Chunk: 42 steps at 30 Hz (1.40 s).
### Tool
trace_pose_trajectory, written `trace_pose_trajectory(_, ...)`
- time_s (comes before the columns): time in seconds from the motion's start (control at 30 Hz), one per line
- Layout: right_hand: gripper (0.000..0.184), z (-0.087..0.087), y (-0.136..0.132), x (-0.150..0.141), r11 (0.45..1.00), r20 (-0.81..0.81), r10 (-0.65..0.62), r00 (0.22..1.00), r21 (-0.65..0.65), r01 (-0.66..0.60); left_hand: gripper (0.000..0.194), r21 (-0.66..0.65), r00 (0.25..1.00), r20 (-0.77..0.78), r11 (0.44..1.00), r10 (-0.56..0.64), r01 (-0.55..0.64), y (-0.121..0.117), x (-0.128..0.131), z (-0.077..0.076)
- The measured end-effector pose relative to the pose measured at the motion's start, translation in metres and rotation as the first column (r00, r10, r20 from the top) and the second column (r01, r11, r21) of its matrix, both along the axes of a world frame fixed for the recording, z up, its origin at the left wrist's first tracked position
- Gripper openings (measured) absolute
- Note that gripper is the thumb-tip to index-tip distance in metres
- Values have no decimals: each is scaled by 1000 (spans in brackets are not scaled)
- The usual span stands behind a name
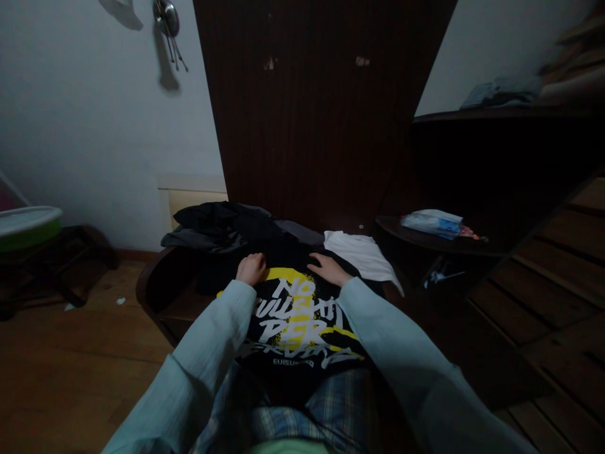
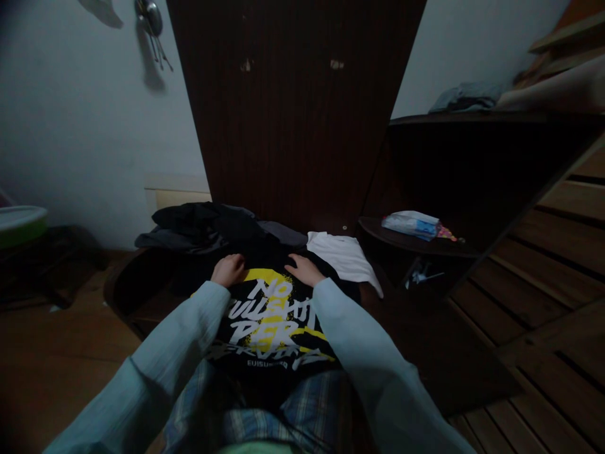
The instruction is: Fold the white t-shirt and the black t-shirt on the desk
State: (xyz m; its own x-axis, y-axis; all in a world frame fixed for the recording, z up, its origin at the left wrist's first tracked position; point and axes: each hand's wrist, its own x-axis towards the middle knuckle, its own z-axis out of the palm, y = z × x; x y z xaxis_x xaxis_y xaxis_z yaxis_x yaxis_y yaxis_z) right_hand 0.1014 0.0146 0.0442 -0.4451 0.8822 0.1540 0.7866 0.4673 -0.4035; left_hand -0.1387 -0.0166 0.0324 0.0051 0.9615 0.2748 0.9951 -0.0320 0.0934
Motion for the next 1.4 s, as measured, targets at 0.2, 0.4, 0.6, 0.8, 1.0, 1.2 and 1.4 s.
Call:
trace_pose_trajectory(0.2, 28, 4, -70, 84, 999, -283, -53, 958, -25, 47, 26, 99, 982, 186, 995, -22, 4, -72, -37, 0)
trace_pose_trajectory(0.4, 35, -35, -129, 143, 949, -275, -316, 908, -92, 303, 38, -39, 929, 267, 966, 257, -256, -143, -67, -18)
trace_pose_trajectory(0.6, 33, -50, -139, 125, 947, -287, -320, 903, -110, 301, 44, 94, 913, 369, 970, 177, -226, -156, -68, -32)
trace_pose_trajectory(0.8, 34, -48, -134, 113, 931, -467, -363, 807, -205, 300, 33, 31, 862, 498, 993, 87, -118, -153, -63, -28)
trace_pose_trajectory(1.0, 40, -49, -132, 114, 873, -635, -478, 607, -419, 249, 34, 38, 684, 721, 980, 107, -194, -154, -63, -30)
trace_pose_trajectory(1.2, 40, -54, -133, 116, 853, -631, -516, 579, -438, 284, 51, 44, 648, 752, 973, 118, -228, -160, -54, -38)
trace_pose_trajectory(1.4, 30, -55, -146, 126, 893, -453, -449, 770, -218, 393, 41, -76, 696, 632, 922, 339, -380, -175, -51, -43)
